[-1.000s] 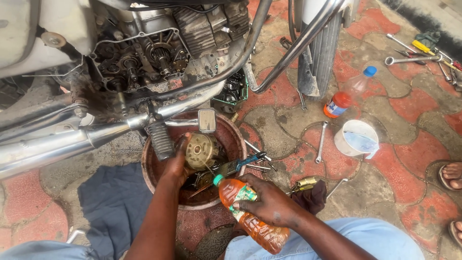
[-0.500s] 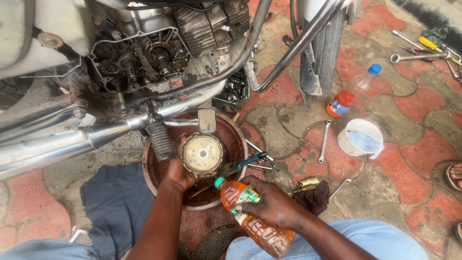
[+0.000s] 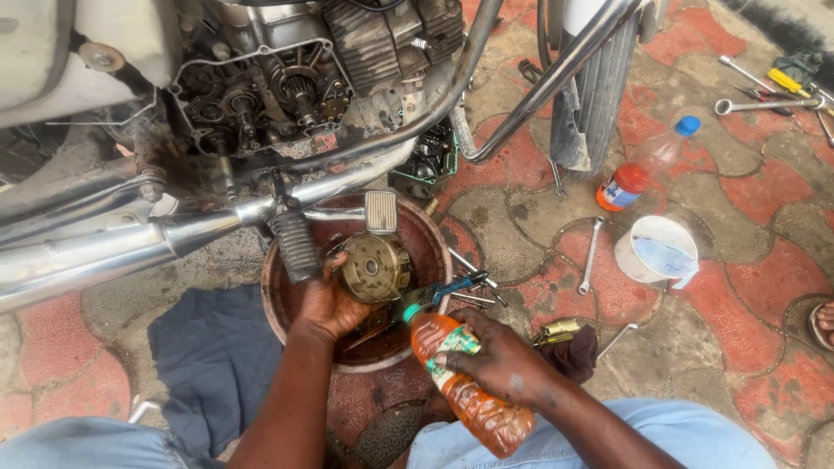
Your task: The recorder is repairing the clutch assembly of a motorcycle, cleaning parts with oil and reassembling them.
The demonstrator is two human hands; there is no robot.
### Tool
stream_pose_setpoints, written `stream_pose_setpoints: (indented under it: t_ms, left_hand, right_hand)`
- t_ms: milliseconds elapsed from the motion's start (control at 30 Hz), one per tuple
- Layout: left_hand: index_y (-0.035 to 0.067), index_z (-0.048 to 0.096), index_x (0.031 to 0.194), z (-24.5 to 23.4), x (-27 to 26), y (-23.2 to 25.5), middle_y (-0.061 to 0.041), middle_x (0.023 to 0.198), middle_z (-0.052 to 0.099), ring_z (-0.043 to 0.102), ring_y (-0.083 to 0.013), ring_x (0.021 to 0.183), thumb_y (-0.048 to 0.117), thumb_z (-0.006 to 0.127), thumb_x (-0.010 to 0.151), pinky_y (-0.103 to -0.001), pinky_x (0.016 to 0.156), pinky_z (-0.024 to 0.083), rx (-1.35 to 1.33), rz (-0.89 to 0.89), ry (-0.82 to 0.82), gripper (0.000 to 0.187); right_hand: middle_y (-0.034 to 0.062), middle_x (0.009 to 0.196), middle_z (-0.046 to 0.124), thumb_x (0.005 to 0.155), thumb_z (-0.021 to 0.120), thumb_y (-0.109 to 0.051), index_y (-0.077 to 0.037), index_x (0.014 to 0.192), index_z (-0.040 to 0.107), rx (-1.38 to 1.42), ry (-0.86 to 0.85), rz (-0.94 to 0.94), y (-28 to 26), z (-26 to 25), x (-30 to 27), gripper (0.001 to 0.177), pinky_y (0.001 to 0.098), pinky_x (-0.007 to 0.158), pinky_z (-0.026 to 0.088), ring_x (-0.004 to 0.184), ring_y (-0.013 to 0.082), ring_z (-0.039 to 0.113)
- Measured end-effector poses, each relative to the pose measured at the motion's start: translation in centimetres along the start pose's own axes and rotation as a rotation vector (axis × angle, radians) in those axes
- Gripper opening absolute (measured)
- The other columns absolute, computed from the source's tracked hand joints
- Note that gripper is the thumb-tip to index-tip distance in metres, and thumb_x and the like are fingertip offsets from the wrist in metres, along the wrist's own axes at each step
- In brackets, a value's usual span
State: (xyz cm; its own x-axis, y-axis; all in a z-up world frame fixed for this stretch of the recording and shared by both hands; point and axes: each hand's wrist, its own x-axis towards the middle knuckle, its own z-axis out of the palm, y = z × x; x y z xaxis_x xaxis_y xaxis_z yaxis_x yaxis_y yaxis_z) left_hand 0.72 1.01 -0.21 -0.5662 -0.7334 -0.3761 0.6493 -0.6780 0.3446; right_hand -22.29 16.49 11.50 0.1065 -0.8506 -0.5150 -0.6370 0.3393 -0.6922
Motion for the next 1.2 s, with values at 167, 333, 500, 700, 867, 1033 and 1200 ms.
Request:
stream_pose_setpoints:
  t_ms: [167, 333, 500, 700, 867, 1033, 1200]
  left_hand:
    - [0.006, 0.052, 0.139, 0.1, 0.7, -0.4, -0.019, 0.125, 0.064, 0.067, -0.0327, 0.112, 0.031, 0.087, 0.067, -0.042, 0.100, 0.059, 0.058, -0.015, 0.005, 0.083]
    - [0.005, 0.053, 0.140, -1.4, 2.5, -1.3, -0.017, 0.122, 0.064, 0.066, -0.0285, 0.108, 0.035, 0.087, 0.070, -0.041, 0.095, 0.059, 0.219, 0.012, 0.144, 0.084]
    - [0.006, 0.052, 0.144, 0.4, 2.7, -0.7, -0.019, 0.137, 0.056, 0.061, -0.0322, 0.120, 0.034, 0.085, 0.072, -0.048, 0.097, 0.051, 0.380, 0.023, 0.324, 0.085]
    - [0.015, 0.048, 0.144, 1.7, 1.7, -1.1, -0.023, 0.148, 0.050, 0.055, -0.0399, 0.133, 0.027, 0.078, 0.068, -0.057, 0.107, 0.049, 0.306, 0.000, 0.400, 0.083]
    - [0.011, 0.059, 0.132, -0.3, 3.2, -1.5, -0.021, 0.139, 0.053, 0.059, -0.0388, 0.120, 0.027, 0.072, 0.068, -0.060, 0.103, 0.052, 0.287, 0.085, 0.372, 0.067]
    - [0.009, 0.060, 0.130, -0.5, 2.6, -1.7, -0.023, 0.133, 0.058, 0.062, -0.0377, 0.114, 0.032, 0.074, 0.067, -0.062, 0.101, 0.051, 0.227, 0.073, 0.333, 0.069]
    - [0.015, 0.050, 0.138, 0.2, 1.5, -1.4, -0.018, 0.134, 0.049, 0.055, -0.0373, 0.118, 0.033, 0.076, 0.071, -0.070, 0.108, 0.043, 0.288, 0.033, 0.419, 0.074]
  right_hand:
    - [0.0150, 0.150, 0.048, 0.088, 0.076, -0.043, -0.015, 0.151, 0.040, -0.062, 0.021, 0.257, -0.7, -0.4, -0.3, 0.078, 0.0443, 0.112, 0.046, 0.131, 0.0295, 0.057]
    - [0.0163, 0.124, 0.071, 0.084, 0.077, -0.035, -0.011, 0.134, 0.059, 0.186, -0.036, 0.067, -2.3, 0.4, -1.1, 0.058, 0.0459, 0.100, 0.049, 0.115, 0.0282, 0.063]
    - [0.0102, 0.121, 0.072, 0.084, 0.078, -0.033, -0.011, 0.132, 0.060, 0.067, 0.000, 0.017, -0.9, 0.8, -0.3, 0.056, 0.0381, 0.102, 0.053, 0.115, 0.0202, 0.068]
    - [0.0071, 0.126, 0.068, 0.085, 0.078, -0.028, -0.014, 0.142, 0.051, 0.224, 0.098, 0.078, -1.2, 1.3, -0.6, 0.065, 0.0343, 0.100, 0.054, 0.116, 0.0172, 0.067]
    - [0.0113, 0.117, 0.073, 0.085, 0.079, -0.015, -0.003, 0.130, 0.060, 0.437, 0.084, -0.020, 0.1, 3.2, -0.9, 0.050, 0.0332, 0.091, 0.058, 0.103, 0.0150, 0.068]
    - [0.0132, 0.108, 0.074, 0.084, 0.077, -0.013, -0.003, 0.130, 0.059, 0.611, 0.106, 0.077, 0.6, 3.8, -0.7, 0.050, 0.0356, 0.083, 0.059, 0.094, 0.0174, 0.069]
    - [0.0088, 0.112, 0.074, 0.083, 0.081, -0.014, -0.005, 0.131, 0.059, 0.393, 0.083, 0.017, 1.6, 4.2, 0.4, 0.054, 0.0320, 0.088, 0.057, 0.100, 0.0143, 0.069]
